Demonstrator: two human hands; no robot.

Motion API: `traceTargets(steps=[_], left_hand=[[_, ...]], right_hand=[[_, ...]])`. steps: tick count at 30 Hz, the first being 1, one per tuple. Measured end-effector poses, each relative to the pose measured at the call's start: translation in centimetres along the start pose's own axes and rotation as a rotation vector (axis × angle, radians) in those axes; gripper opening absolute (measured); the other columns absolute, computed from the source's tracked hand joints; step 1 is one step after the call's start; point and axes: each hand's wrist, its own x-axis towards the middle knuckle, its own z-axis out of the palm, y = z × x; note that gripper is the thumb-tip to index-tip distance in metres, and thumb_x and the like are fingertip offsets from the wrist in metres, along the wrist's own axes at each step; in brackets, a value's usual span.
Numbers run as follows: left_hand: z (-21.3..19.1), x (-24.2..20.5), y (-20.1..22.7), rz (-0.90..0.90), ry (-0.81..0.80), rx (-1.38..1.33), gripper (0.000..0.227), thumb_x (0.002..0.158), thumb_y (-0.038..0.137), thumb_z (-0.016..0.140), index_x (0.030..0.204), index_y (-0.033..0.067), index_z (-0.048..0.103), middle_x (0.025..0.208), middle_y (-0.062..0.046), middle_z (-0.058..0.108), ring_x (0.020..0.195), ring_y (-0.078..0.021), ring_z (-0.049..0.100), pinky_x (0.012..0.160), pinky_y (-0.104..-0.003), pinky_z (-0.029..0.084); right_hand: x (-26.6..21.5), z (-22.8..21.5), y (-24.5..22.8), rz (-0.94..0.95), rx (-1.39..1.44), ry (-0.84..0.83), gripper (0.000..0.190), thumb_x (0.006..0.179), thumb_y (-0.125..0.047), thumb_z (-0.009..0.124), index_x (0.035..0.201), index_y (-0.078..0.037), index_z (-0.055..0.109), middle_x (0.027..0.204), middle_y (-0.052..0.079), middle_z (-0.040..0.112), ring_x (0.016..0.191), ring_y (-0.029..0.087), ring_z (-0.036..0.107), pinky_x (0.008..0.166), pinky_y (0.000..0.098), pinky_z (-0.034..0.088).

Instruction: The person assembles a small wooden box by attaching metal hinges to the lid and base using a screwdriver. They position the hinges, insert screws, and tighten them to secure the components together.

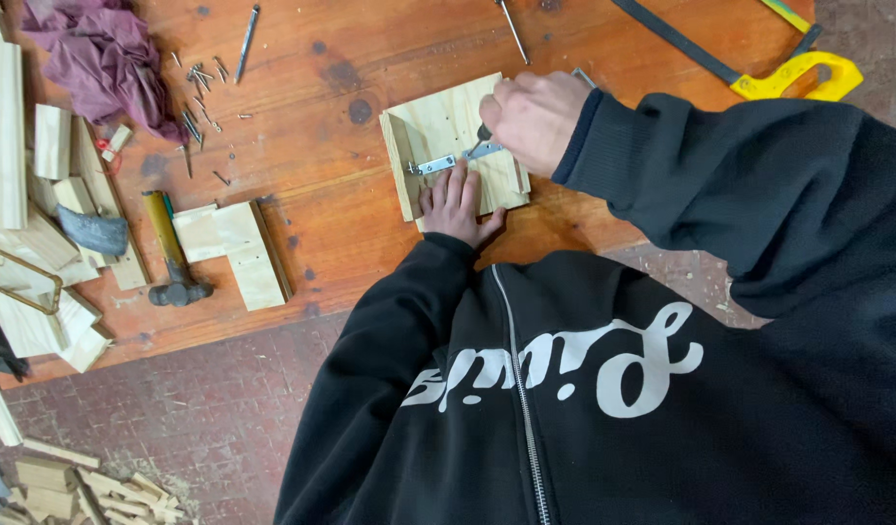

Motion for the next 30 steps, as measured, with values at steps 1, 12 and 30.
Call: traceTargets(steps=[1, 12, 30], left_hand=[[-0.3, 0.2, 0.0, 0.007, 0.006, 0.001, 0.078, 0.076, 0.071, 0.065, 0.131, 0.0154, 0.064, 0.15, -0.004, 0.056, 0.129, -0.0293, 0.057, 0.09, -0.054, 0.05], [-0.2, 0.8, -0.3, 0.05, 0.089, -0.003, 0.074, 0.072, 0.07, 0.069, 0.121, 0.0149, 0.065, 0.143, -0.006, 0.061, 0.121, -0.0312, 0.061, 0.086, -0.054, 0.052], [-0.5, 0.8, -0.3, 0.057, 0.085, 0.009, 0.071, 0.075, 0.068, 0.069, 0.121, 0.0147, 0.068, 0.142, -0.006, 0.062, 0.122, -0.0307, 0.06, 0.09, -0.051, 0.049]], right_hand=[[0.3, 0.1, -0.1, 0.007, -0.004, 0.005, 0.015, 0.092, -0.007, 0.059, 0.106, -0.005, 0.066, 0.095, 0.014, 0.069, 0.076, 0.029, 0.071, 0.05, 0.0445, 0.06], [-0.5, 1.8, 0.0, 0.059, 0.129, 0.147, 0.031, 0.09, -0.004, 0.063, 0.121, -0.007, 0.062, 0.092, 0.013, 0.05, 0.062, 0.034, 0.062, 0.038, 0.0472, 0.052], [-1.2, 0.8, 1.4, 0.188, 0.196, 0.197, 0.011, 0.089, -0.018, 0.061, 0.094, -0.01, 0.066, 0.089, 0.009, 0.066, 0.079, 0.033, 0.067, 0.057, 0.0498, 0.056]])
